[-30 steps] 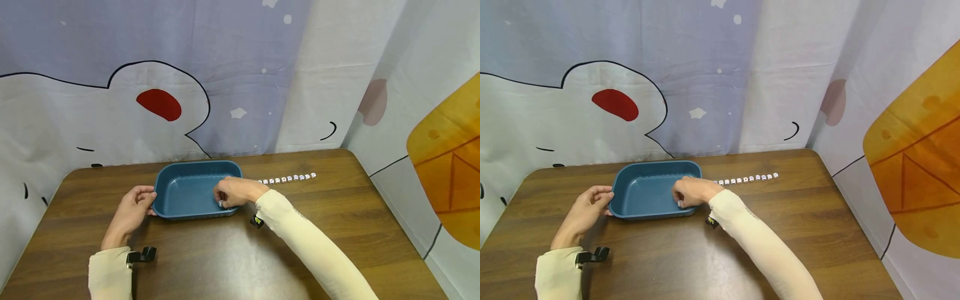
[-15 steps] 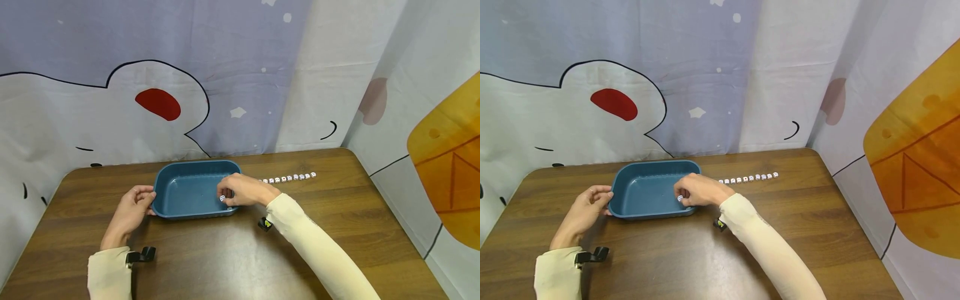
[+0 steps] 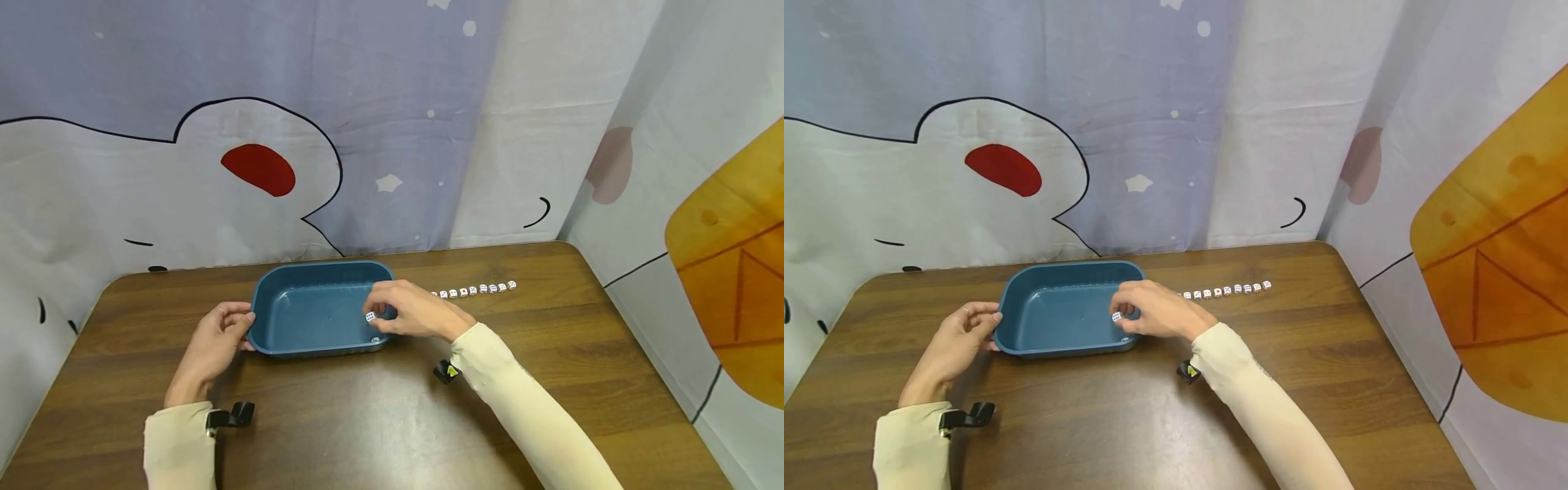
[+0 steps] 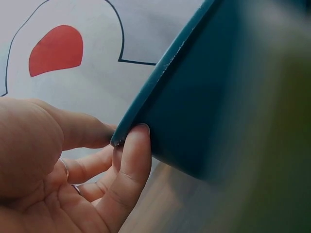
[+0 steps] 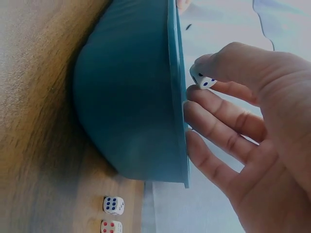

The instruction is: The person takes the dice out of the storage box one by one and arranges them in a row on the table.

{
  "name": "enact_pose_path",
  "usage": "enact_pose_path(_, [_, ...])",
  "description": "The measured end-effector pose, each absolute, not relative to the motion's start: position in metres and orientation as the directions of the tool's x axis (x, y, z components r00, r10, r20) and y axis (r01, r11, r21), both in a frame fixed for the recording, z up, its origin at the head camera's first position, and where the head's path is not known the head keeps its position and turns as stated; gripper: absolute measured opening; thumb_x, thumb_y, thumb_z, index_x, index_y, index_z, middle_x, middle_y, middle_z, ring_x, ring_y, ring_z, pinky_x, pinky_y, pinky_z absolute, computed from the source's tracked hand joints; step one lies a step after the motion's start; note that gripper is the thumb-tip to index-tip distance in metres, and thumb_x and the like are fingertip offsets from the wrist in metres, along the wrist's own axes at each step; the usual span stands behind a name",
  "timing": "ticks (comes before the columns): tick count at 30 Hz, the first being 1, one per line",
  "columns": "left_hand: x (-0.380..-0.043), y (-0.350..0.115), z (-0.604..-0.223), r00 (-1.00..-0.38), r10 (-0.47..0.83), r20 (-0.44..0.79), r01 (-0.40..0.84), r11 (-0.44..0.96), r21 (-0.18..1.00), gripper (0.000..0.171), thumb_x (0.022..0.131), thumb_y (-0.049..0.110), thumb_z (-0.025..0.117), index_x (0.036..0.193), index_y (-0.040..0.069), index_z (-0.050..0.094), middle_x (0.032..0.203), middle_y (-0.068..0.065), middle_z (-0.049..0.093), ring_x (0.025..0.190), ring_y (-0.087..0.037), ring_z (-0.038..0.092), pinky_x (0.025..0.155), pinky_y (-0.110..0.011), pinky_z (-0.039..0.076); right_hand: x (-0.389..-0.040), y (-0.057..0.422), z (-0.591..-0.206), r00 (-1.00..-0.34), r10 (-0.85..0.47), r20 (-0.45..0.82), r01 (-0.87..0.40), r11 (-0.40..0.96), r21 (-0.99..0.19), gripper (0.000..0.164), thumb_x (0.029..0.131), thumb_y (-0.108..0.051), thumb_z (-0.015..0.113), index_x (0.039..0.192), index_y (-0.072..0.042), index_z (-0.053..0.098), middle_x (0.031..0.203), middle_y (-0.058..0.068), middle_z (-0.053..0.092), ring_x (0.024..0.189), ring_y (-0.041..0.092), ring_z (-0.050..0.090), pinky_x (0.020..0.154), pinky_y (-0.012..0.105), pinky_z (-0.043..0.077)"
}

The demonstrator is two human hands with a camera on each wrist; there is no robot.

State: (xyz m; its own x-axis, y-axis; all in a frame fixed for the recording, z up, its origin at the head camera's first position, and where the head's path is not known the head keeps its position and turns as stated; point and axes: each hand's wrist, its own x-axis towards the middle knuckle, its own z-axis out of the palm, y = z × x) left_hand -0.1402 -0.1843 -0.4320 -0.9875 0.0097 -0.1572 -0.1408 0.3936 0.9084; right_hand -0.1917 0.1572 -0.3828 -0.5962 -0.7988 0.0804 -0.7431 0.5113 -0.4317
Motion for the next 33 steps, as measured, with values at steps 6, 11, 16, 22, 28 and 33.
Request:
enact_pose_path(6, [-0.140,-0.183,-0.432,-0.987,0.007,-0.159,-0.144,0.396,0.907,0.043,0.103,0.025,0.044,0.135,-0.004,0.041,0.109,-0.020,0.056,0.071,-0.009,0.060,0.067,-0.031,0.059,-0.188,0.167,-0.383,-0.614,-0.778,0.135,-0.735,0.500,-0.458,0.011,0.090,-0.019,0.065,0.100,-0.018,0.070,0.093,-0.007,0.062,0.085,0.011,0.059,0.073,0.027,0.054])
enact_pose_path(11, [-0.141,-0.182,-0.431,-0.987,0.011,-0.160,-0.142,0.395,0.907,0.043,0.103,0.025,0.044,0.135,-0.004,0.040,0.110,-0.020,0.056,0.072,-0.009,0.060,0.067,-0.030,0.059,-0.185,0.175,-0.382,-0.652,-0.742,0.156,-0.696,0.504,-0.512,0.010,0.089,-0.019,0.066,0.098,-0.019,0.069,0.093,-0.011,0.062,0.085,0.009,0.059,0.075,0.031,0.056])
enact_pose_path(16, [-0.141,-0.182,-0.431,-0.987,0.009,-0.163,-0.146,0.400,0.905,0.042,0.103,0.024,0.043,0.135,-0.003,0.041,0.111,-0.021,0.056,0.072,-0.009,0.060,0.068,-0.031,0.059,-0.184,0.183,-0.382,-0.674,-0.717,0.180,-0.675,0.498,-0.544,0.008,0.088,-0.020,0.068,0.096,-0.020,0.067,0.091,-0.013,0.062,0.085,0.012,0.062,0.076,0.032,0.057])
enact_pose_path(22, [-0.141,-0.181,-0.431,-0.987,0.012,-0.163,-0.145,0.388,0.910,0.043,0.103,0.024,0.044,0.135,-0.004,0.040,0.109,-0.020,0.056,0.071,-0.009,0.059,0.067,-0.030,0.059,-0.183,0.194,-0.381,-0.686,-0.694,0.218,-0.672,0.491,-0.553,0.009,0.087,-0.017,0.070,0.095,-0.019,0.068,0.091,-0.011,0.063,0.085,0.013,0.063,0.078,0.030,0.056])
enact_pose_path(28, [-0.142,-0.181,-0.431,-0.986,0.019,-0.163,-0.145,0.366,0.919,0.044,0.103,0.024,0.045,0.136,-0.004,0.039,0.109,-0.019,0.057,0.072,-0.007,0.059,0.066,-0.028,0.059,-0.182,0.211,-0.381,-0.707,-0.657,0.262,-0.665,0.490,-0.564,0.014,0.084,-0.011,0.072,0.096,-0.017,0.070,0.092,-0.010,0.065,0.085,0.014,0.063,0.077,0.030,0.055])
enact_pose_path(33, [-0.141,-0.182,-0.431,-0.986,0.016,-0.166,-0.147,0.384,0.912,0.043,0.103,0.025,0.044,0.136,-0.003,0.040,0.111,-0.020,0.056,0.072,-0.008,0.059,0.067,-0.029,0.059,-0.182,0.222,-0.382,-0.729,-0.630,0.266,-0.644,0.502,-0.577,0.015,0.084,-0.013,0.073,0.097,-0.021,0.070,0.093,-0.011,0.066,0.085,0.010,0.062,0.077,0.029,0.054])
